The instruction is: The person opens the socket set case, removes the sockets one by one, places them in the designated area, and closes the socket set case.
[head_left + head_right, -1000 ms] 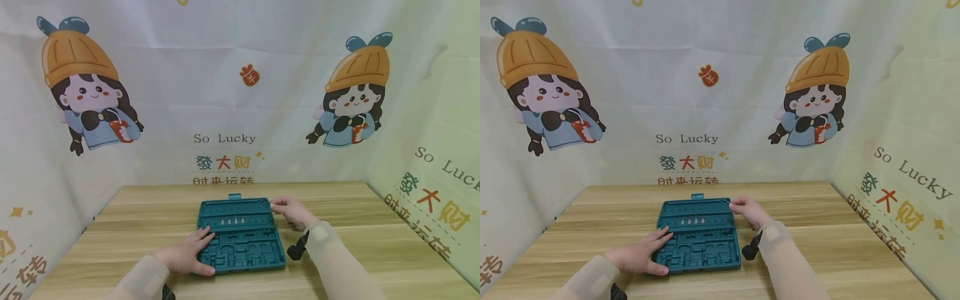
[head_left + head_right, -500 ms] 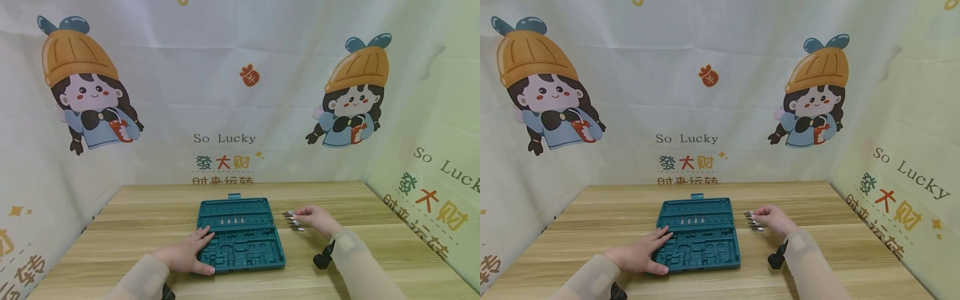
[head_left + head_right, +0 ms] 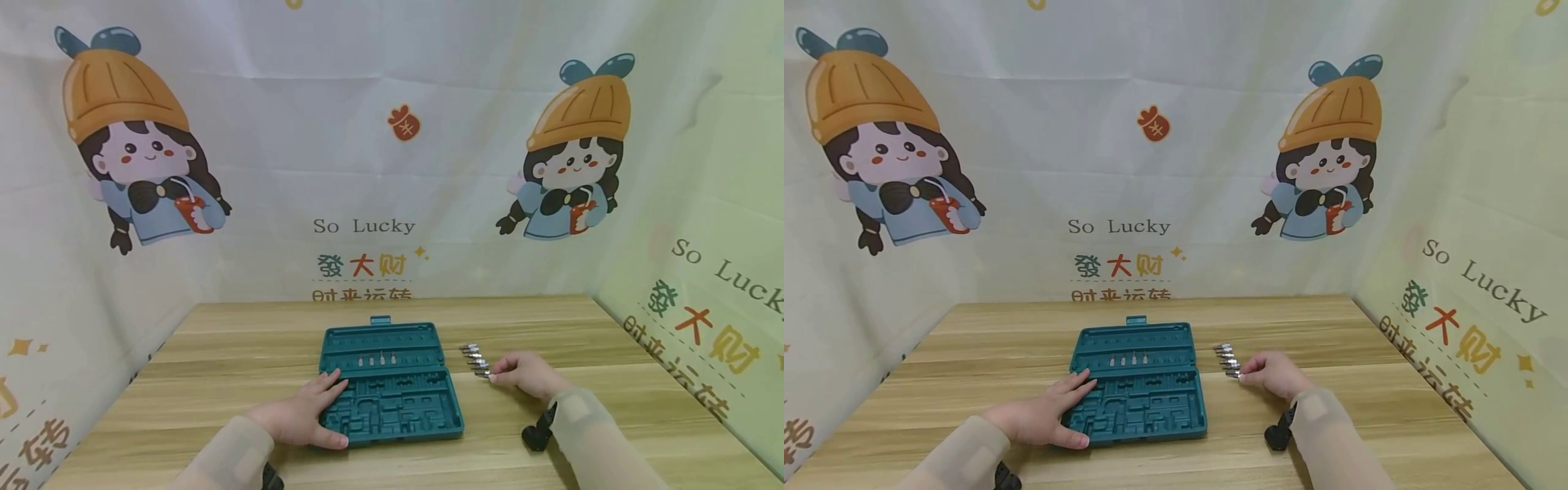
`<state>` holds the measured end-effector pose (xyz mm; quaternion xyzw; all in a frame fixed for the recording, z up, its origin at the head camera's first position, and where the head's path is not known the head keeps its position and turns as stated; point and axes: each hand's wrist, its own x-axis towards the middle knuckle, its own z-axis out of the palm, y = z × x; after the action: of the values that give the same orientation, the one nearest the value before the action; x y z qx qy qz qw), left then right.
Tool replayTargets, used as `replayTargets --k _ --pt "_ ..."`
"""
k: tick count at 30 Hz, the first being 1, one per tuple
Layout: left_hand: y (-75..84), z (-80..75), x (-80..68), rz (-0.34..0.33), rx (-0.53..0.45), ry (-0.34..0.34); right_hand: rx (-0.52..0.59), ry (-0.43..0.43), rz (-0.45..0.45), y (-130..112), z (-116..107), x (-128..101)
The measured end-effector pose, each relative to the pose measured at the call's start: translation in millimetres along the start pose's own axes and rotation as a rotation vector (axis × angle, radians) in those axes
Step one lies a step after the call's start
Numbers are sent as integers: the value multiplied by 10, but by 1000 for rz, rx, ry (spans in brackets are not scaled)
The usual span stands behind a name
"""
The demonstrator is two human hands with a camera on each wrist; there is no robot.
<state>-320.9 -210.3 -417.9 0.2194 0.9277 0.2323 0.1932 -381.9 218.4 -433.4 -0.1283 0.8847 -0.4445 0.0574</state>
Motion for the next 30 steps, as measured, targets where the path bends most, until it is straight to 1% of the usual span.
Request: replayTargets --k 4,9,13,14,18,20,22,25,28,30 --pt "-12 6 3 10 0 4 -6 37 6 1 36 12" --pt "-2 6 -7 10 4 3 -8 47 -2 -22 69 13" --pt "26 -7 -17 -5 0 0 -10 57 -15 -40 82 7" --pt "-6 -1 -1 8 18 -2 -8 57 -18 -45 80 3" --pt "-19 7 1 26 34 -4 18 66 8 -59 64 -11" --pt "-56 22 20 39 36 1 30 62 23 -65 46 -17" --pt "-35 23 17 26 18 6 42 66 53 -80 28 -19" --pt "3 11 1 6 14 2 32 62 69 -138 1 -7" --pt "78 -13 -45 -10 12 -1 30 55 61 -256 7 44" --pt "32 4 -28 -8 8 6 32 45 41 -366 45 104"
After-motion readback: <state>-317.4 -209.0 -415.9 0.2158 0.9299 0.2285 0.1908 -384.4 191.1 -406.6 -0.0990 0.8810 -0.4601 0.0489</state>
